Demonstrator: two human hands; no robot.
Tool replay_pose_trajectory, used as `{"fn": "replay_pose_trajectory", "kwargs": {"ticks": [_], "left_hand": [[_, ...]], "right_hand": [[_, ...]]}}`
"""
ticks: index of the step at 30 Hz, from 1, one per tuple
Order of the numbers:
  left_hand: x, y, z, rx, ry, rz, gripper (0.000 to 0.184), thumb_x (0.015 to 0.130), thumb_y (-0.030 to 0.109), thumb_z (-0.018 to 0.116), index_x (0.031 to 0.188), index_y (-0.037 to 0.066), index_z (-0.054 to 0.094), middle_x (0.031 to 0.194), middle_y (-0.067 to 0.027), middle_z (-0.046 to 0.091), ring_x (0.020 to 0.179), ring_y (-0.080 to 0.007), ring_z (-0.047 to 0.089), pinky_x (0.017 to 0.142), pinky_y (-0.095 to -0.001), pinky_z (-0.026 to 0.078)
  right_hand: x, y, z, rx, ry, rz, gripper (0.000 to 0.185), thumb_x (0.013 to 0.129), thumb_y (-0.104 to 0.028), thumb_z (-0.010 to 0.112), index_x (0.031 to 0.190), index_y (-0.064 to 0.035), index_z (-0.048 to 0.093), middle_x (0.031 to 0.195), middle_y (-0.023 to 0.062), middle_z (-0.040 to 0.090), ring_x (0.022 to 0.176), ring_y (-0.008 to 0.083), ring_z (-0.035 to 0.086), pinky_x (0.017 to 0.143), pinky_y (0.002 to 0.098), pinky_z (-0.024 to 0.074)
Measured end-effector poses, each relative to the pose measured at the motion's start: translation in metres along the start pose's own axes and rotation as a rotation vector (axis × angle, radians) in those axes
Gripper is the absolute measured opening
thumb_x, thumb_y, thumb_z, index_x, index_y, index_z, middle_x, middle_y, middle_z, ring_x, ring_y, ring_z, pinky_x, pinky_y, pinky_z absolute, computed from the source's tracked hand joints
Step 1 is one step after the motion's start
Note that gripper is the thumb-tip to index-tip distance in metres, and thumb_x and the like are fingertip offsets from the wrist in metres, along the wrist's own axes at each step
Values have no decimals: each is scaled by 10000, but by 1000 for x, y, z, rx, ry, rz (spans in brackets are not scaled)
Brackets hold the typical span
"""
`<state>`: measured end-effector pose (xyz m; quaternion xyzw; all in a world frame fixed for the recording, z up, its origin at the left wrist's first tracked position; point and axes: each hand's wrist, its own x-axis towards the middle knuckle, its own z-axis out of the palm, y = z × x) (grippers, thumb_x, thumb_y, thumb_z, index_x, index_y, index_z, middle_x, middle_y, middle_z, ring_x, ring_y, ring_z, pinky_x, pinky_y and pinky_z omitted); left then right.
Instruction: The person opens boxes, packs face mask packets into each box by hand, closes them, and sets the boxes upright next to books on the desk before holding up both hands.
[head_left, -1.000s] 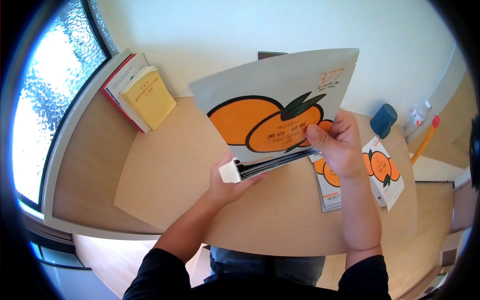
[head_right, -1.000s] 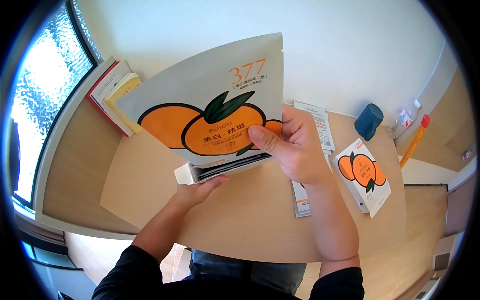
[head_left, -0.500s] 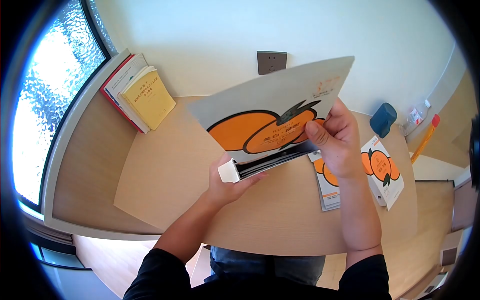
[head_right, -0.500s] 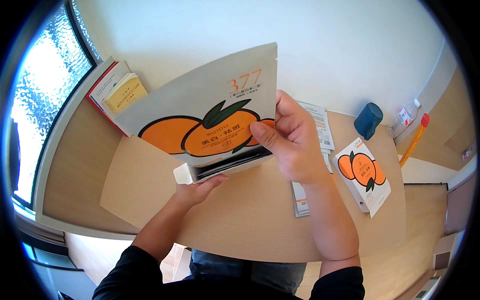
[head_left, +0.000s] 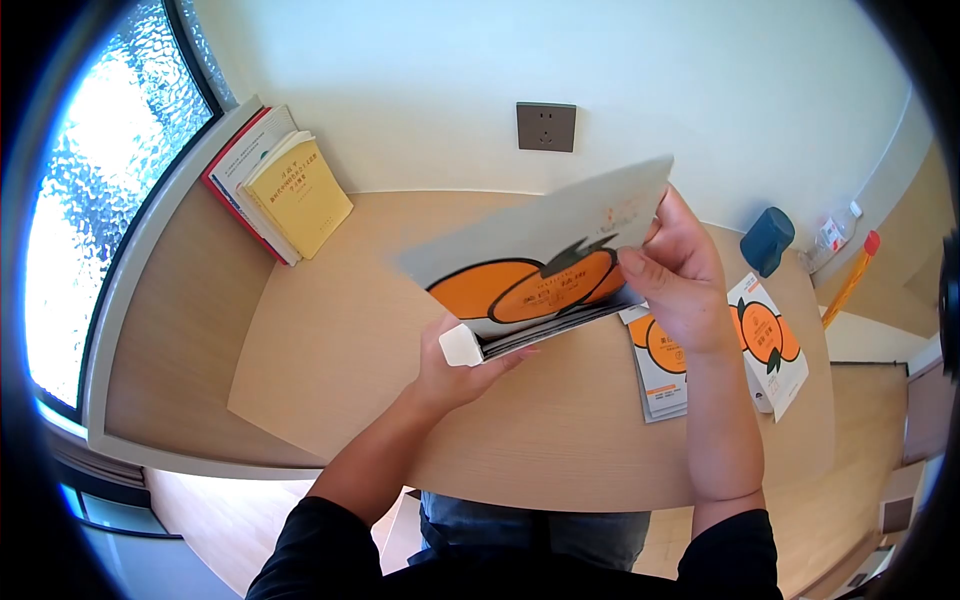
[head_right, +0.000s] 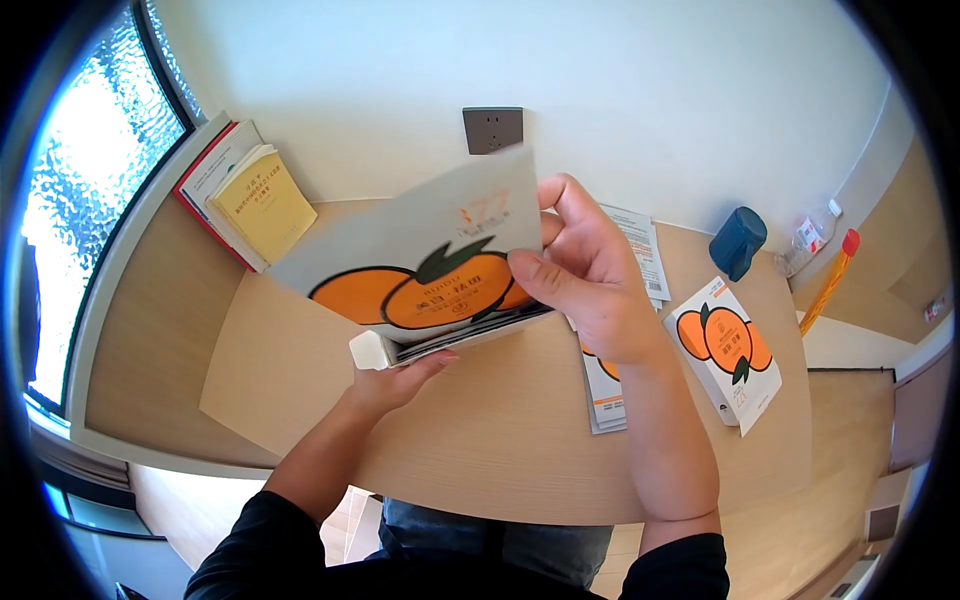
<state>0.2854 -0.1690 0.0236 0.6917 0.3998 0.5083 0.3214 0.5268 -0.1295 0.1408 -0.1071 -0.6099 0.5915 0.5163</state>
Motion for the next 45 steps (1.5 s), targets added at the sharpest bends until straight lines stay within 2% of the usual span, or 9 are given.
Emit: {"fn": "replay_pose_trajectory", "kwargs": {"ticks": [7,14,17,20,24,27,33,39,45], "left_hand": [[4,-3,1,-31,52,114,499,747,93,911,1155,-3,640,1025,-113,717,910,-204,703,797,-308,558],[7,-1,1,-60,26,166,479,786,130,893,1158,-16,627,982,-78,685,885,-158,675,764,-291,551],[7,-1,1,-71,27,176,482,783,131,896,1154,-17,626,1000,-85,686,897,-161,677,780,-296,554],[8,-4,0,-25,25,230,498,781,126,897,1166,-15,614,1020,-93,685,913,-167,679,795,-297,557],[6,-6,-1,7,19,259,559,776,122,901,1210,-14,576,1052,-105,682,947,-172,677,820,-302,562],[6,-5,0,3,17,271,594,776,124,903,1236,-14,554,1071,-109,678,965,-172,675,831,-307,564],[6,-6,1,-49,14,246,591,778,131,902,1236,-13,557,1083,-105,674,965,-171,672,829,-306,561],[9,-2,-1,-28,11,231,494,742,51,902,1153,-13,635,1041,-116,694,930,-201,696,806,-306,565],[7,0,2,-58,43,228,495,742,50,902,1152,-14,633,1045,-122,695,930,-214,701,802,-317,573]], "right_hand": [[3,1,-5,-64,-89,-38,260,965,-62,630,1181,-56,486,1149,195,696,1148,212,645,979,344,503],[3,-2,-3,-106,-104,-32,216,947,-59,623,1135,-65,517,1126,200,702,1146,233,651,987,367,504],[3,-3,-4,-128,-75,-20,178,960,-83,620,1116,-56,539,1113,187,706,1128,220,656,983,358,506],[8,-6,-11,-269,152,28,152,981,-125,614,1095,-40,563,1111,170,711,1105,210,665,970,352,510],[10,17,-59,-1061,534,77,256,971,-195,630,1104,21,597,1102,194,715,1084,292,683,912,389,532],[8,40,-95,-1342,667,233,368,951,-278,643,1130,41,610,1111,228,703,1094,372,670,918,435,533],[-12,88,-136,-1628,588,766,482,916,-363,660,1162,50,627,1116,262,696,1087,414,665,940,478,531],[-15,90,-143,-1725,405,810,271,907,-160,604,1053,52,689,1089,280,698,1018,419,686,870,492,562],[-23,79,-151,-1872,476,751,231,881,-38,576,1061,49,691,1018,262,709,969,415,692,840,487,558]]}}
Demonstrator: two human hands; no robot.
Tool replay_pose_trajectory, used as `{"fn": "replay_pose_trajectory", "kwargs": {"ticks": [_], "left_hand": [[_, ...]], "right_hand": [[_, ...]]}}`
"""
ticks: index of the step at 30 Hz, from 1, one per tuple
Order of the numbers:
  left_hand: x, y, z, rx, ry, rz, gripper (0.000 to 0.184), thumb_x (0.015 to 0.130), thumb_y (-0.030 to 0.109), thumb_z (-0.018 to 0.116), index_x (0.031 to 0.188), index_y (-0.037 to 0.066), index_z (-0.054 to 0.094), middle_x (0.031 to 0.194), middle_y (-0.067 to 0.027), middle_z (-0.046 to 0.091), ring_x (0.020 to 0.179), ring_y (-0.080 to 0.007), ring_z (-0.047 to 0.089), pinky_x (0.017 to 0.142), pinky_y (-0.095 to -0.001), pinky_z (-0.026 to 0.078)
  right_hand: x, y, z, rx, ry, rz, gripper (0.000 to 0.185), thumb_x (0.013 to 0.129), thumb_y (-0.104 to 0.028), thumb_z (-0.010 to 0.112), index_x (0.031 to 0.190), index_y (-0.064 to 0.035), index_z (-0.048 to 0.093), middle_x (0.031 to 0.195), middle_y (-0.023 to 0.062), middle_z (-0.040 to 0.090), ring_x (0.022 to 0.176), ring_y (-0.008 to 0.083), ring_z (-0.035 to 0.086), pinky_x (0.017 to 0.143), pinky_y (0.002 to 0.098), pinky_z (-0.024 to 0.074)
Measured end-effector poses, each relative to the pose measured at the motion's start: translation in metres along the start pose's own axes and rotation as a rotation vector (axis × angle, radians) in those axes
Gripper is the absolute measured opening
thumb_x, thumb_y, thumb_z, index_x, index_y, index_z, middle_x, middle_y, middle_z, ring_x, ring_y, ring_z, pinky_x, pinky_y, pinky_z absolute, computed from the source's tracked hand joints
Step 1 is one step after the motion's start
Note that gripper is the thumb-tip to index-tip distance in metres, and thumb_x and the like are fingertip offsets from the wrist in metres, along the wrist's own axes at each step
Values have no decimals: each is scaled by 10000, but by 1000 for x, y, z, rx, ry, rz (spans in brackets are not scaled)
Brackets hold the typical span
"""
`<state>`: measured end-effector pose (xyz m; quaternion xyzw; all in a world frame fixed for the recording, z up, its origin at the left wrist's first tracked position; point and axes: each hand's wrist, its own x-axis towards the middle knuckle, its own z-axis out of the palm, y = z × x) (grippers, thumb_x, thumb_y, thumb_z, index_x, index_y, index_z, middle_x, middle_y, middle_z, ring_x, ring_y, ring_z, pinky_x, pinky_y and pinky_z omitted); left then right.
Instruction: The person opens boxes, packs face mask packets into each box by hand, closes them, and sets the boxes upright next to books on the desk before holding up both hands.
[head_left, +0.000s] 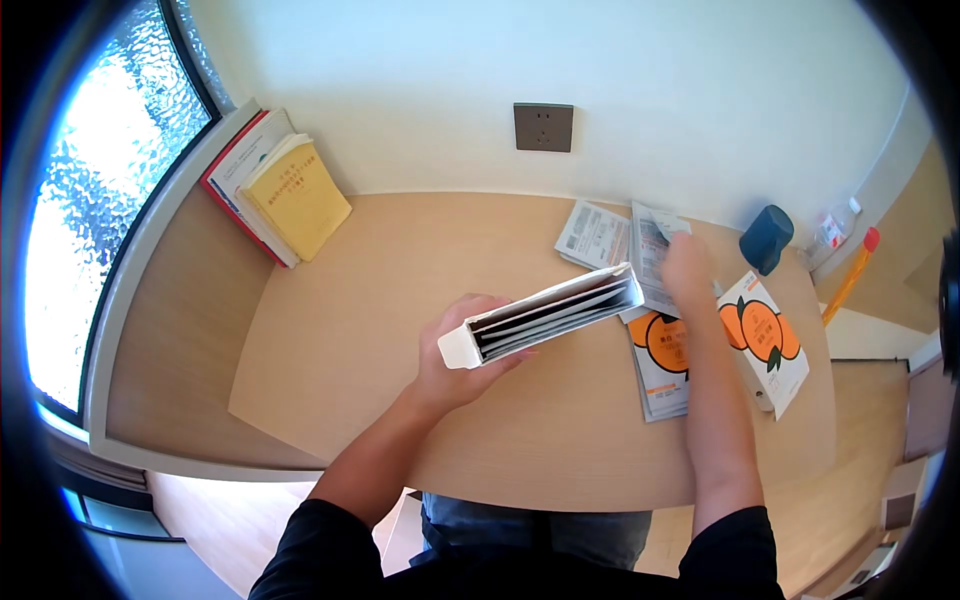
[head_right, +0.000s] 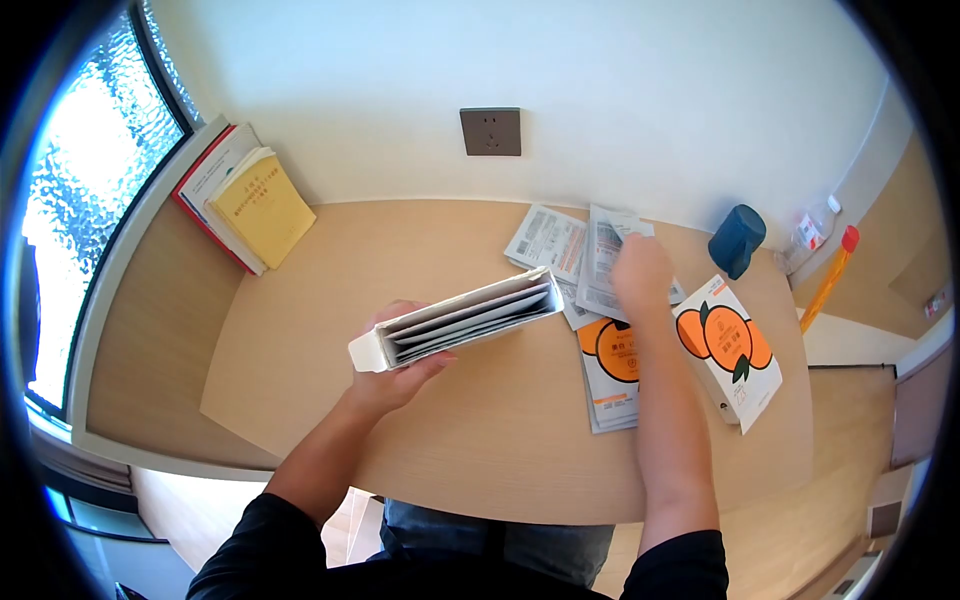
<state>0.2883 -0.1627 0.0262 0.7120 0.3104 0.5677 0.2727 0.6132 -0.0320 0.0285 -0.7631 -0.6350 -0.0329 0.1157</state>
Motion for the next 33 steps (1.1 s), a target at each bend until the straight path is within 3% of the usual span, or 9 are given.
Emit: {"fn": "replay_pose_trajectory", "kwargs": {"ticks": [3,5,7,10,14,18,21,26,33], "left_hand": [[1,-1,-2,31,3,23,499,743,54,902,1155,-13,628,1048,-125,697,927,-219,704,798,-320,575],[1,-2,-1,34,-7,28,501,744,57,902,1156,-12,626,1051,-127,698,925,-221,705,797,-320,576],[1,-3,-2,36,-28,17,502,745,59,902,1156,-11,624,1053,-128,698,924,-221,706,797,-319,576],[1,0,0,3,12,6,491,747,57,900,1149,-13,626,1051,-128,698,921,-220,707,795,-316,576],[2,3,1,18,14,9,477,751,49,895,1143,-19,631,1050,-124,696,922,-215,705,796,-318,574],[0,0,2,-5,30,24,481,749,40,894,1148,-23,633,1049,-119,694,922,-207,702,797,-317,571],[1,-4,0,5,-2,7,480,749,37,894,1149,-24,637,1047,-119,694,922,-206,700,797,-317,569],[-4,4,0,47,-39,-171,489,746,39,896,1159,-22,641,1047,-128,693,932,-209,700,804,-316,569],[-4,-2,-2,57,-58,-107,537,741,60,908,1196,-9,631,1055,-135,699,944,-222,703,821,-320,579]], "right_hand": [[5,8,-43,241,121,75,217,894,-43,595,1074,51,674,969,270,698,926,390,699,803,447,558],[-2,6,-90,581,205,7,230,944,-63,599,1141,47,642,986,206,716,916,291,702,808,371,541],[-6,5,-107,1374,311,-172,244,982,-68,603,1203,36,623,1046,117,720,961,173,669,860,310,505],[-30,-1,-142,1810,214,-311,265,987,-45,623,1243,22,611,1099,61,714,1023,107,638,926,280,465],[-46,-7,-145,1777,308,-406,285,967,-52,671,1240,10,616,1189,82,694,1084,121,632,996,276,439],[-67,-13,-154,2043,287,-563,309,1026,-48,550,1335,-43,564,1315,76,646,1276,218,574,1105,440,423],[-91,-41,-154,2120,49,-826,284,982,-31,634,1262,-10,585,1244,99,684,1181,203,634,1053,382,472],[-98,-71,-133,2225,-144,-763,347,944,14,674,1275,22,569,1249,158,689,1144,220,661,997,360,512],[-93,-69,-123,2041,-236,-741,352,896,-35,760,1212,35,622,1156,154,731,1021,192,700,905,318,552]]}}
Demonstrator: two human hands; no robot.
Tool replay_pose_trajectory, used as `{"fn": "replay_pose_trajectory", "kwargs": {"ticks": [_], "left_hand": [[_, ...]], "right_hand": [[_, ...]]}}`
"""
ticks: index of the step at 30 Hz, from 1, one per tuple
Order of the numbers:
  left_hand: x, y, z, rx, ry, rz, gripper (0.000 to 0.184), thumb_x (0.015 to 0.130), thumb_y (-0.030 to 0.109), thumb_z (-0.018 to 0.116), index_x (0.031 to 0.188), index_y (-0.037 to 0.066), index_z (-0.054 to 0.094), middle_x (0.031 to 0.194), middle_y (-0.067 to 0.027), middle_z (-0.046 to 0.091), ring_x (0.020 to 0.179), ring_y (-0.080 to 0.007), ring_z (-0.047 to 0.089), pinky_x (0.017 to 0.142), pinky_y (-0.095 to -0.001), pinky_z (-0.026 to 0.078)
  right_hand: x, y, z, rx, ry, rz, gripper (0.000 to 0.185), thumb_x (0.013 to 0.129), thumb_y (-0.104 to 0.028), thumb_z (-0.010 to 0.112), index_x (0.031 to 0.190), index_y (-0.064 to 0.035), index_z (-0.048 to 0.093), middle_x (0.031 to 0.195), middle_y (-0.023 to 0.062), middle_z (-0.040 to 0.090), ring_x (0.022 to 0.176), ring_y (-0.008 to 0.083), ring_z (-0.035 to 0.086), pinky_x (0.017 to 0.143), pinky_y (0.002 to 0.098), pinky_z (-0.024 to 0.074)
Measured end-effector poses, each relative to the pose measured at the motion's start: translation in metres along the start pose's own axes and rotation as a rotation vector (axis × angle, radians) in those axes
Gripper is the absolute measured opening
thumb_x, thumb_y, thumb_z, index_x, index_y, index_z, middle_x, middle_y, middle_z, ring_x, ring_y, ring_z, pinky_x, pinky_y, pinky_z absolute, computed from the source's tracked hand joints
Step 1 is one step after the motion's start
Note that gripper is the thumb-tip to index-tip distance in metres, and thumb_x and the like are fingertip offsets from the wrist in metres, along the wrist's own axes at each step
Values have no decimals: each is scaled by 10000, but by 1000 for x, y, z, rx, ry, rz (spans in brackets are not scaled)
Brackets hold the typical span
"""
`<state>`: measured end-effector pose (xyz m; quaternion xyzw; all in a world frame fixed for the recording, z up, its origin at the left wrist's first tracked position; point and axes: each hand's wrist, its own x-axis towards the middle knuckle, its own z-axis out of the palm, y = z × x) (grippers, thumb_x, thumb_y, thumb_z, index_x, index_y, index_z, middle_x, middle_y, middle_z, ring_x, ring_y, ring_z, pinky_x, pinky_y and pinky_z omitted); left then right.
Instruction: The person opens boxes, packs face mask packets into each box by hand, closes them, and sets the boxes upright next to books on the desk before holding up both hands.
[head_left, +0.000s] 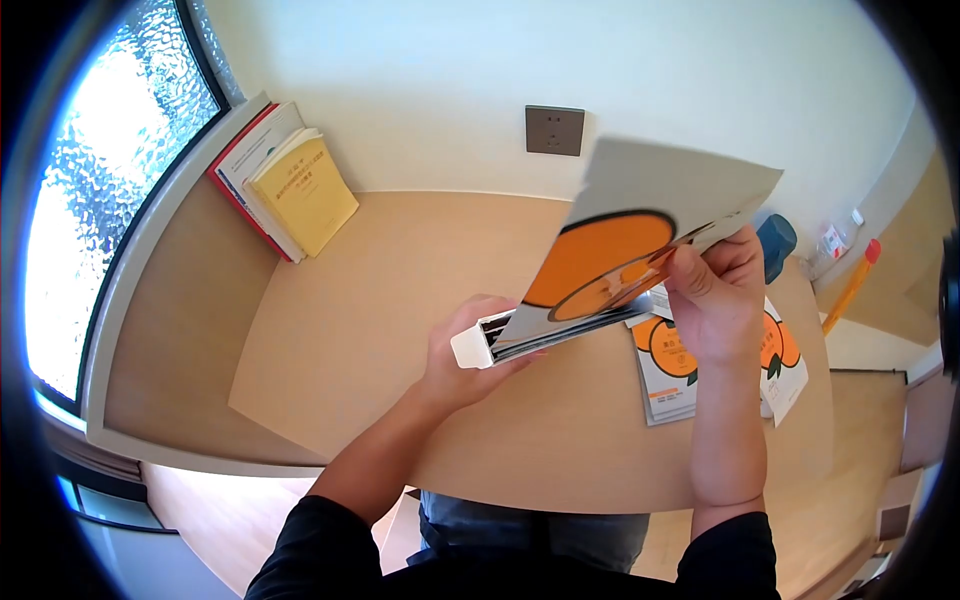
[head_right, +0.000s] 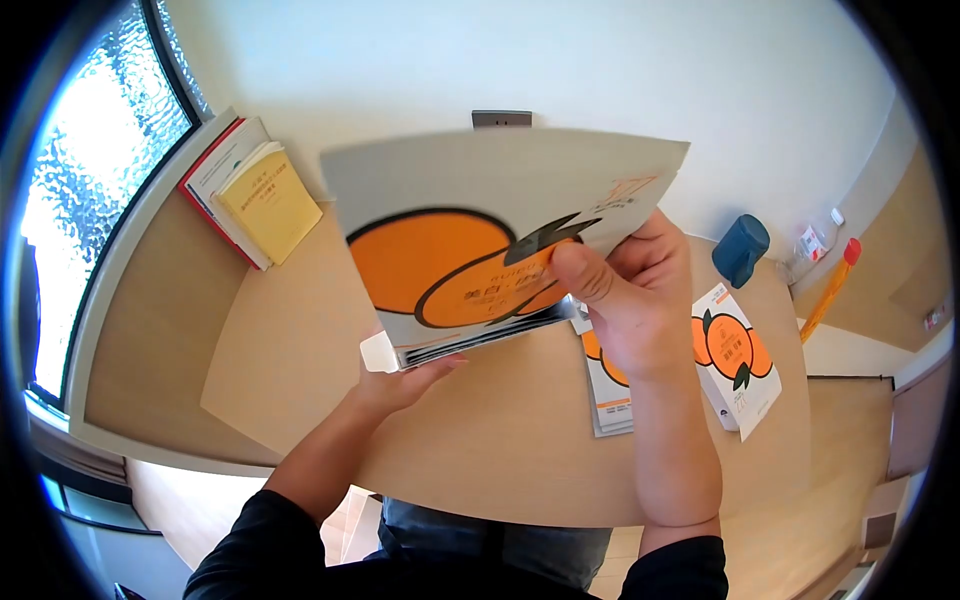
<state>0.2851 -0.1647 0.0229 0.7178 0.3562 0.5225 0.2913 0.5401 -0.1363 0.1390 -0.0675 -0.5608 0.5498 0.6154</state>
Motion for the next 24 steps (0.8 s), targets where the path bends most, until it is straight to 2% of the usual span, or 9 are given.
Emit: {"fn": "replay_pose_trajectory", "kwargs": {"ticks": [6,10,12,15,19,21,24], "left_hand": [[1,1,0,-7,2,6,538,737,87,918,1185,8,630,1055,-131,703,941,-230,707,813,-329,578],[-3,-7,0,-19,20,-24,529,728,94,924,1162,13,633,1049,-133,704,924,-237,709,795,-334,575],[2,-4,3,-22,71,96,527,724,96,925,1155,14,634,1045,-133,703,920,-239,710,788,-334,575],[3,-3,2,8,65,160,540,744,73,910,1180,3,598,1075,-117,689,926,-204,700,792,-328,580],[0,-5,1,0,29,88,554,752,62,903,1198,-3,581,1086,-115,686,942,-189,694,805,-324,581],[2,-5,1,13,30,130,562,748,67,908,1200,-4,581,1086,-117,686,941,-190,694,809,-323,580],[3,-5,1,15,42,158,565,740,74,914,1194,-6,587,1082,-119,690,941,-186,694,811,-323,579]], "right_hand": [[0,4,11,-172,4,34,289,896,-64,773,1139,34,650,1072,112,744,983,152,688,861,287,548],[7,4,-2,-166,-168,-4,278,895,-113,785,1090,25,643,1002,139,739,969,202,705,873,334,560],[11,2,4,-163,-193,-82,279,896,-138,787,1074,18,638,982,163,735,966,235,714,873,360,565],[12,-1,0,-168,-188,-79,292,903,-160,781,1083,16,634,970,191,729,960,271,719,870,384,569],[12,-3,1,-185,-180,-80,281,910,-167,775,1074,15,638,970,180,731,956,254,718,865,368,566],[12,-4,3,-204,-171,-86,244,935,-169,750,1057,13,643,964,170,734,953,236,719,858,354,563],[15,-12,-1,-395,20,31,186,993,-161,671,1050,15,653,966,146,739,944,202,716,836,318,557]]}}
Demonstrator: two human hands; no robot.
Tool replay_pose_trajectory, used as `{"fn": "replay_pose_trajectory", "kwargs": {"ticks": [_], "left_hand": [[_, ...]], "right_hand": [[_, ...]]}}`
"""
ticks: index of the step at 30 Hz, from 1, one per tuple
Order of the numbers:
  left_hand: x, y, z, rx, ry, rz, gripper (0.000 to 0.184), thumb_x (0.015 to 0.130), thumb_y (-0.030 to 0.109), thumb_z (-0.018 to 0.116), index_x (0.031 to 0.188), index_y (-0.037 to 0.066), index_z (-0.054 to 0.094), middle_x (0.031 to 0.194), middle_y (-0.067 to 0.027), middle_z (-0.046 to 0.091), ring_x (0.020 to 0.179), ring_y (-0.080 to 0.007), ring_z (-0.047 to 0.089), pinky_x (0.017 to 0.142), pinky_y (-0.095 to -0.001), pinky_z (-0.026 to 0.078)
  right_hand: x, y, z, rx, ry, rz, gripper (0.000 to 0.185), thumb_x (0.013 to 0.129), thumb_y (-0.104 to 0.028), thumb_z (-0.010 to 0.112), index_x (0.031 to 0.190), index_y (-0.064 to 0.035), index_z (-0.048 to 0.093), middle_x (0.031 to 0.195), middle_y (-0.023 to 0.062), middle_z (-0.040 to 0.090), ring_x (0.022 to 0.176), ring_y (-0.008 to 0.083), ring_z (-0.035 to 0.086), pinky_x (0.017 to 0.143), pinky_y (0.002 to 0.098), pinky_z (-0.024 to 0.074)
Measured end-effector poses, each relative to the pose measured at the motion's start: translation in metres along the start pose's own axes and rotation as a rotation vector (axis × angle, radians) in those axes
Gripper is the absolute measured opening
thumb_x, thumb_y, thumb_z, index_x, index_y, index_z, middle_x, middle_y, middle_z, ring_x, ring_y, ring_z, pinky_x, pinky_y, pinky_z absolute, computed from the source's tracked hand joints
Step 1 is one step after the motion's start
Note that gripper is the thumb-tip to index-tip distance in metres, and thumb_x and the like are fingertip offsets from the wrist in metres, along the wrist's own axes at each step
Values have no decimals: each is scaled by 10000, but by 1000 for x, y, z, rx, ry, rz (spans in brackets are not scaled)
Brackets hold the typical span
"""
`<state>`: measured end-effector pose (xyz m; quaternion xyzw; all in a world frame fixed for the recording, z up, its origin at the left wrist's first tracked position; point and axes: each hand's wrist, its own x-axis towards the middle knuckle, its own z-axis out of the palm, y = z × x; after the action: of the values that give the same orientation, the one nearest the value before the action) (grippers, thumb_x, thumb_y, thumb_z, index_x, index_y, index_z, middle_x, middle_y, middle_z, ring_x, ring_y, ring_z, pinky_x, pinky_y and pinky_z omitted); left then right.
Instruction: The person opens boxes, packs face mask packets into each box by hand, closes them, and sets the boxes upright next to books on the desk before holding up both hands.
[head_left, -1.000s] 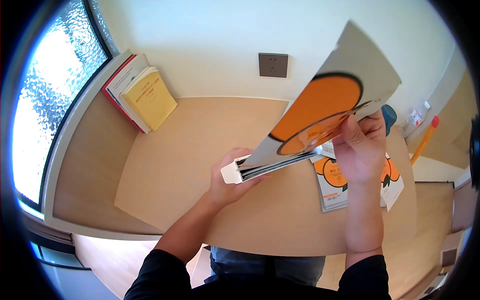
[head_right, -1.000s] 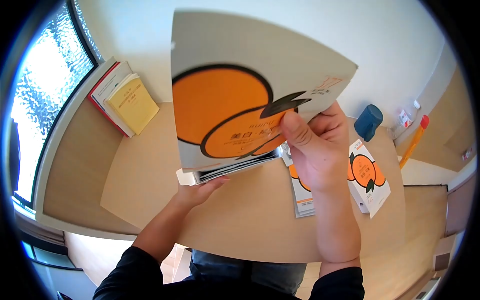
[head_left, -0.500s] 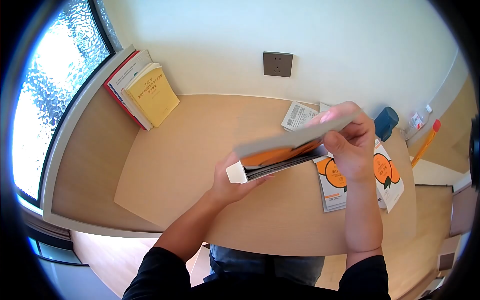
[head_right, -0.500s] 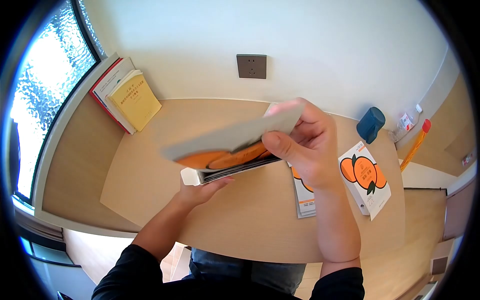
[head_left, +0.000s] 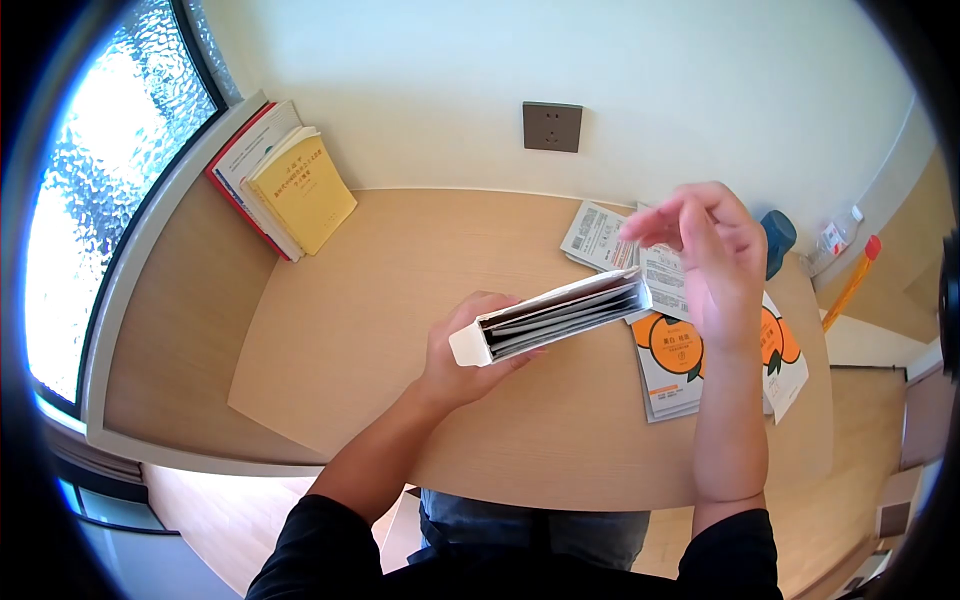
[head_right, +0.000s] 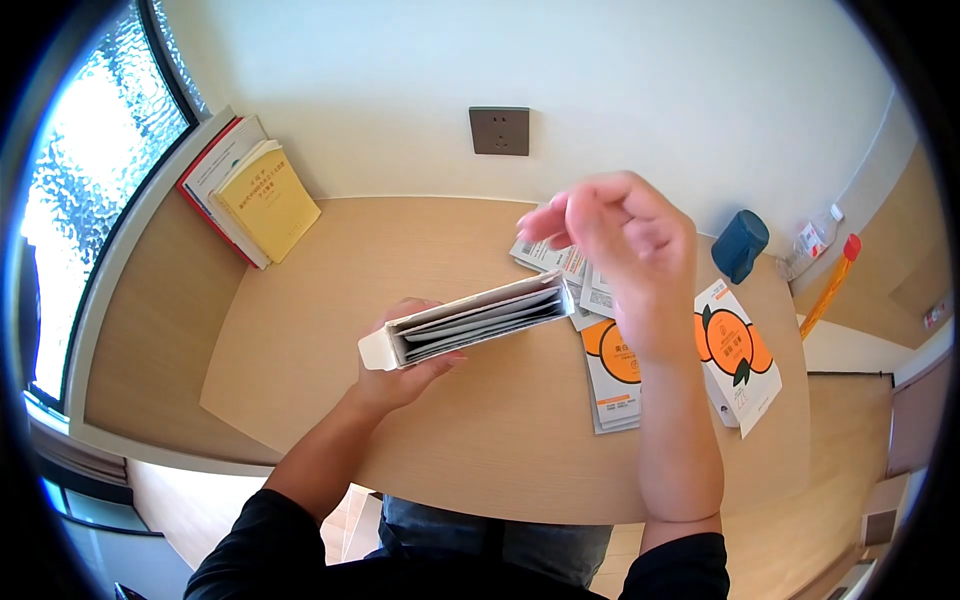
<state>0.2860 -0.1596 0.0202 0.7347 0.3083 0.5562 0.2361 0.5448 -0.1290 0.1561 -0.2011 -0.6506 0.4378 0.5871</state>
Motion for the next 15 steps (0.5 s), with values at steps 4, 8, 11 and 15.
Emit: {"fn": "replay_pose_trajectory", "kwargs": {"ticks": [4,8,11,15], "left_hand": [[1,1,0,-3,5,14,578,731,80,921,1195,-7,588,1085,-120,692,943,-186,694,816,-325,578],[3,3,-1,18,-7,20,582,730,86,922,1198,-4,588,1076,-120,696,940,-192,695,814,-322,576],[3,2,-1,15,1,22,573,732,90,921,1191,-2,592,1068,-119,698,933,-194,695,809,-319,575],[4,3,-1,46,4,45,554,734,83,917,1178,3,596,1056,-121,697,927,-200,697,798,-324,574]], "right_hand": [[9,28,-17,-759,283,200,343,994,-299,640,1096,28,662,994,191,744,941,292,727,843,370,561],[6,84,-56,-1288,261,621,563,924,-481,663,1157,32,671,1052,256,723,992,396,705,893,443,552],[-10,133,-79,-1433,121,847,570,910,-490,650,1176,13,687,1118,260,705,1046,406,685,917,461,547],[-9,139,-81,-1416,11,919,390,910,-325,651,1129,-9,715,1187,235,689,1085,413,666,926,469,546]]}}
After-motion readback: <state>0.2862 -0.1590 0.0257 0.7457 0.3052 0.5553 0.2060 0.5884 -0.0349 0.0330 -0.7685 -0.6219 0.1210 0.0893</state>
